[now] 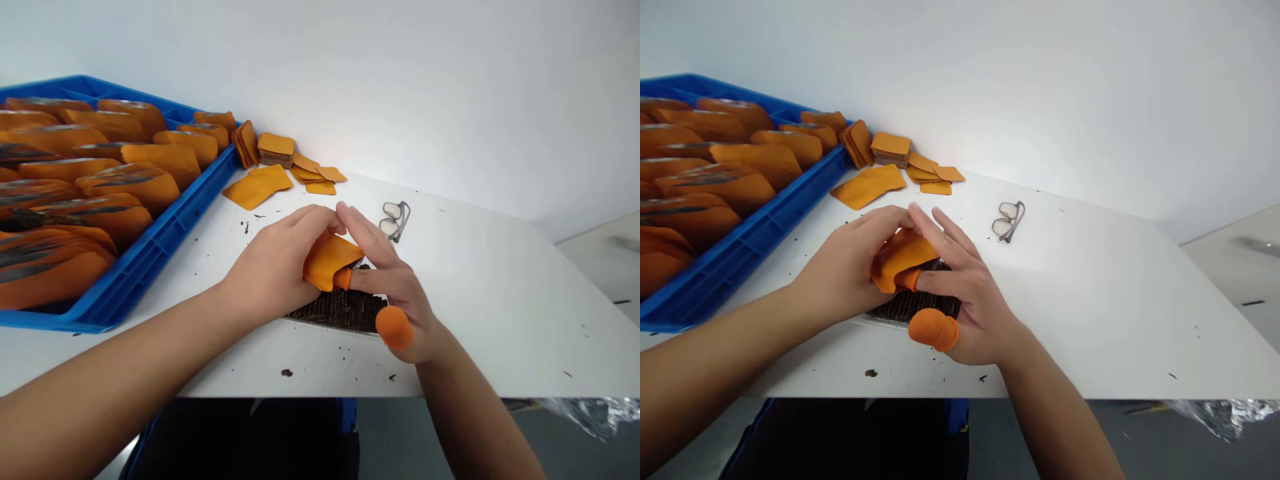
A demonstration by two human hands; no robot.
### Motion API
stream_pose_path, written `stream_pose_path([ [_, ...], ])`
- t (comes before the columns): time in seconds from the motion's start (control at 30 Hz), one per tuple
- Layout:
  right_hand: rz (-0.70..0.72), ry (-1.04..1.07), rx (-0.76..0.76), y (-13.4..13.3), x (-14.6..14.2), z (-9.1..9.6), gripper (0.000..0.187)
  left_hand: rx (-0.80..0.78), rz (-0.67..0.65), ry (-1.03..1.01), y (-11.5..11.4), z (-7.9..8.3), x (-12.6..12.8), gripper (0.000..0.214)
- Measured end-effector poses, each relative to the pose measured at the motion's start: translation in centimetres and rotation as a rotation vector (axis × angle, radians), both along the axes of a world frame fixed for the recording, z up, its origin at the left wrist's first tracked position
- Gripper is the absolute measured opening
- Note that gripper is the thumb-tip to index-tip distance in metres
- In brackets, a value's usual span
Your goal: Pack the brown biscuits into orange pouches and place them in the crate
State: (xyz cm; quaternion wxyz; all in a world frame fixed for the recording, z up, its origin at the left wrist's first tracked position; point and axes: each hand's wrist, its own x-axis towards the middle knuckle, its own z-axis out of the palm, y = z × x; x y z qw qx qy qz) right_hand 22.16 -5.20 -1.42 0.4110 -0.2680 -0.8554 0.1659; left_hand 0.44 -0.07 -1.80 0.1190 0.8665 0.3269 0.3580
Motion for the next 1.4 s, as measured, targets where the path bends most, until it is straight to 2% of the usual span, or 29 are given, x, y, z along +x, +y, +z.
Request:
stream_pose_path([
  [0.13,0.053,0.024,-0.07,0.2,0.0,-0.6,0.051,0.007,-0.018,0.003,0.1,0.1,-0.1,0.052],
  [0.3,0.035,0.051,-0.181,0.1,0.0,-0.7,0.058,-0.001,-0.042,-0.029,-0.1,0.2,-0.1,0.052],
  [0.5,-0.009,-0.021,-0.065,0.1,-0.1,-0.4,0.058,-0.066,-0.062,-0.095,-0.6,0.6,0.1,0.041],
  [0.7,-0.108,-0.094,0.057,0.1,-0.1,-0.5,0.05,-0.064,0.01,-0.098,-1.1,0.5,0.5,0.026],
  [1.0,-0.072,-0.055,0.172,0.5,0.1,-0.6,0.044,-0.133,0.033,-0.12,-1.2,0.8,0.7,0.023],
  [1.23,-0.165,-0.014,0.114,-0.4,0.5,-0.4,0.052,-0.135,0.027,-0.167,-0.9,0.7,0.4,0.024],
  [1.4,-0.119,0.054,0.03,-0.4,0.3,-0.8,0.05,-0.153,0.016,-0.165,-1.2,0.7,0.4,0.025],
])
